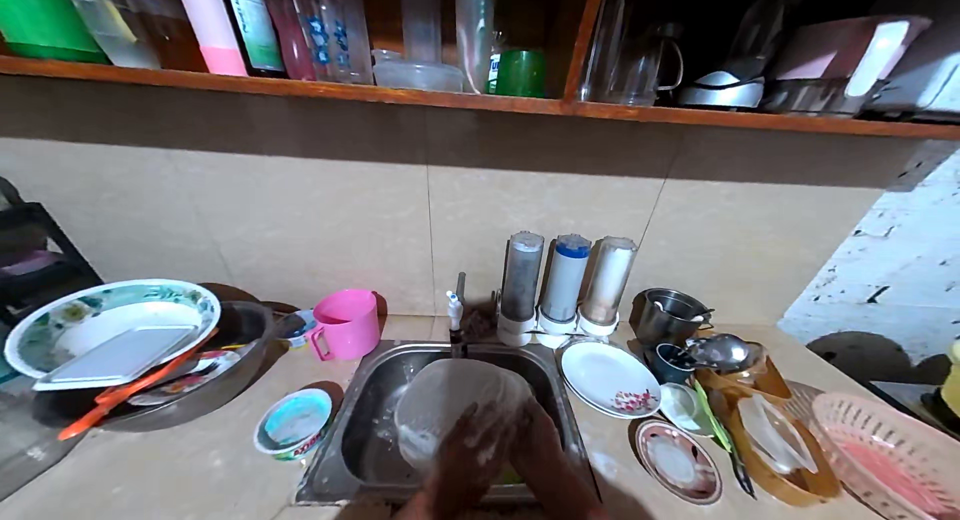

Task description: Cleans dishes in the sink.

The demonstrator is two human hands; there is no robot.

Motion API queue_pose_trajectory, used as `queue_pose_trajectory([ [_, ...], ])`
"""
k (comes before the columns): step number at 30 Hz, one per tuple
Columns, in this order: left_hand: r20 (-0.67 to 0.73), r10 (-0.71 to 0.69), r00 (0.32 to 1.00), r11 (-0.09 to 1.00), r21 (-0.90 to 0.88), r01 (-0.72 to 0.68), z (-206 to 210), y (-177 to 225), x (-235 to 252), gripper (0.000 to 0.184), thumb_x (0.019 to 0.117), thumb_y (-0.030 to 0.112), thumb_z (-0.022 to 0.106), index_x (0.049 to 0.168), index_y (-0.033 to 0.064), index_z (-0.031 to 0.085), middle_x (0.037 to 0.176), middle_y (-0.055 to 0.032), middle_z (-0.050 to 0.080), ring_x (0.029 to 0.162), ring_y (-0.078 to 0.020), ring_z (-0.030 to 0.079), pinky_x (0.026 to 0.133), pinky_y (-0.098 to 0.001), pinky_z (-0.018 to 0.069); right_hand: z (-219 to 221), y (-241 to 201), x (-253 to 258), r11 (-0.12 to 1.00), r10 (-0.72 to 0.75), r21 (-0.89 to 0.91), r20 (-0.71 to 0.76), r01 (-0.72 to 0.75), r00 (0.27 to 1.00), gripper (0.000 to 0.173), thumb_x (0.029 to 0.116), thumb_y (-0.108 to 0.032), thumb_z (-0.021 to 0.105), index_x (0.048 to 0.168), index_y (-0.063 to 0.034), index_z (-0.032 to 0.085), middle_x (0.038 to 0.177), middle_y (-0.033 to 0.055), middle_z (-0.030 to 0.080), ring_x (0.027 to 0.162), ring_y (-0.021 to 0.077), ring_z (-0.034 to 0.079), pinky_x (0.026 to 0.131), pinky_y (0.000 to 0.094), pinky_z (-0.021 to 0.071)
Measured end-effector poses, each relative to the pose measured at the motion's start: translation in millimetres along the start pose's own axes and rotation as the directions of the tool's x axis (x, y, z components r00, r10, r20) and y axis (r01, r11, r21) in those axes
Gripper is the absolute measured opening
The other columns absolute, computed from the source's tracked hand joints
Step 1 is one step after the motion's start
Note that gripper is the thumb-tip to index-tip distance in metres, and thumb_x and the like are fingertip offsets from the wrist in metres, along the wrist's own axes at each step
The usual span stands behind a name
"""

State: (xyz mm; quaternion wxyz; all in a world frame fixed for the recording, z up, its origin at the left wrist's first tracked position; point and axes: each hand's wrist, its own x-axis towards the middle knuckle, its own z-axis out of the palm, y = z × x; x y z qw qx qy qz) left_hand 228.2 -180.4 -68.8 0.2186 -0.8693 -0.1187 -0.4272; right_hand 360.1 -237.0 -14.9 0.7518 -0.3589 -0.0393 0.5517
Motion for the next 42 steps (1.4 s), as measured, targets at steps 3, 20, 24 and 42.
queue_pose_trajectory([
  [3,0.336,-0.375,0.864,0.904,-0.073,0.421,-10.6,10.5,26.0,0.048,0.1013,0.03,0.054,0.14,0.0017,0.062,0.143,-0.0204,0.06,0.14,-0.0405,0.051,0.117,-0.0597,0.037,1.1,4.9,0.2,0.99,0.039,-0.142,0.158,-0.017,0.987,0.045,0.1113,-0.041,0.024,0.112,-0.0109,0.057,0.086,0.0043,0.066,0.077,0.0149,0.066,0.068,0.0349,0.0573],
  [20,0.469,-0.341,0.815,0.744,-0.395,0.539,-35.4,-48.6,95.2,0.03,0.0962,0.013,0.066,0.12,-0.0037,0.072,0.131,-0.0246,0.066,0.132,-0.0409,0.056,0.116,-0.0514,0.0391,34.4,-37.3,6.6,0.905,0.107,-0.422,0.351,0.055,0.93,0.042,0.1128,-0.033,0.026,0.12,-0.0069,0.058,0.093,0.0047,0.067,0.083,0.013,0.067,0.074,0.0322,0.0573],
  [24,0.261,0.041,0.964,0.91,-0.408,0.071,-39.6,-16.8,75.1,0.016,0.0924,0.011,0.069,0.105,0.0053,0.078,0.117,-0.0152,0.073,0.119,-0.0343,0.066,0.105,-0.0485,0.0522,38.6,-54.1,11.3,0.88,0.046,-0.469,0.235,0.072,0.971,0.037,0.1123,-0.031,0.03,0.103,-0.008,0.057,0.074,0.0012,0.061,0.063,0.0106,0.061,0.058,0.0287,0.0542],
  [42,0.067,-0.051,0.996,0.999,0.005,0.051,-42.8,-18.3,-26.3,0.01,0.0877,0.017,0.069,0.087,0.0192,0.079,0.097,-0.0057,0.077,0.104,-0.0253,0.072,0.1,-0.0473,0.0494,33.8,-68.5,-1.8,0.961,-0.134,-0.231,0.083,0.15,0.987,0.034,0.1115,-0.031,0.034,0.112,-0.0062,0.057,0.073,0.0044,0.063,0.057,0.0118,0.061,0.051,0.0279,0.054],
])
